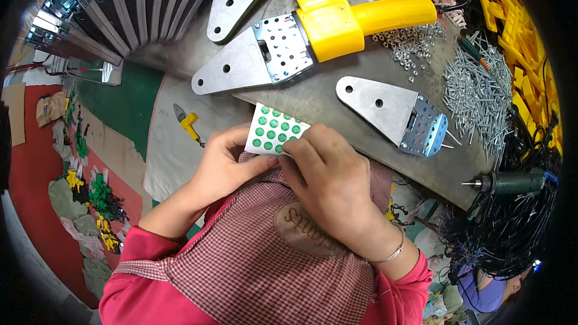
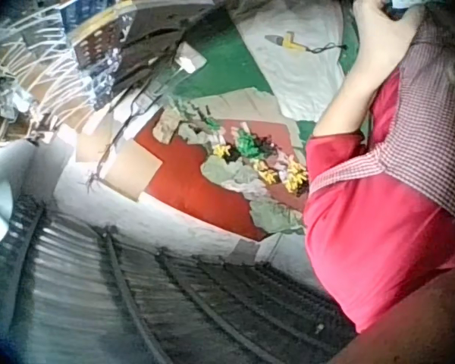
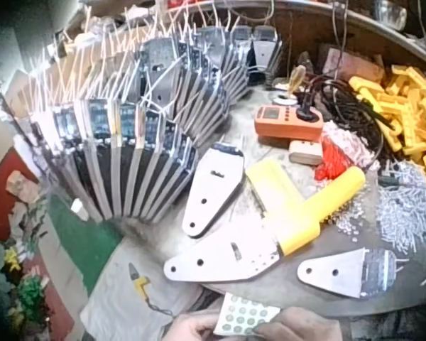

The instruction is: The person connects wires by hand and solders them with a soldering iron, fits metal blades into plastic housings, and fastens the housings together using an electric screwdriver.

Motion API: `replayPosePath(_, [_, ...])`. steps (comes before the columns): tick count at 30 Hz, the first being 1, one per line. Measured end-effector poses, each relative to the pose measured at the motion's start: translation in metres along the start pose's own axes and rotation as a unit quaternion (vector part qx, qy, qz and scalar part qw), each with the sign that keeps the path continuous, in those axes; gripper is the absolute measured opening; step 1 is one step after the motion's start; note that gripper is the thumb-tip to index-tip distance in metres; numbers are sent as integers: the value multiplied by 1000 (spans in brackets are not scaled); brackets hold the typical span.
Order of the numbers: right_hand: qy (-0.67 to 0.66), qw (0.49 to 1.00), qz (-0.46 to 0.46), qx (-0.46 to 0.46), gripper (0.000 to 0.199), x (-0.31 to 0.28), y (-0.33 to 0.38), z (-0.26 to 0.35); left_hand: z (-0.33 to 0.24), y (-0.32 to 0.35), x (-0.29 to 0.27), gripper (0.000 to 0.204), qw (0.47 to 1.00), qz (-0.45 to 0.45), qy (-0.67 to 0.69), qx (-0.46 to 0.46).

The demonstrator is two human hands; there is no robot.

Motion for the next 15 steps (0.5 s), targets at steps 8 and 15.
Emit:
replayPosePath(8, [58,998,4,31,20,8,-3,2,-33,1,-5,21,956,-71,-245,147])
replayPosePath(15, [-36,998,-12,43,17,-3,-10,-9,-49,2,-12,16,943,-83,-280,158])
Point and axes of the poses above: each hand's wrist, its own y-axis away from the middle knuckle, its own x-axis out of the palm, z = x × y, the point moved 10 cm from there along -y, towards the middle knuckle, and after that the axes turned 10 degrees about -y, right-handed, at the moved point
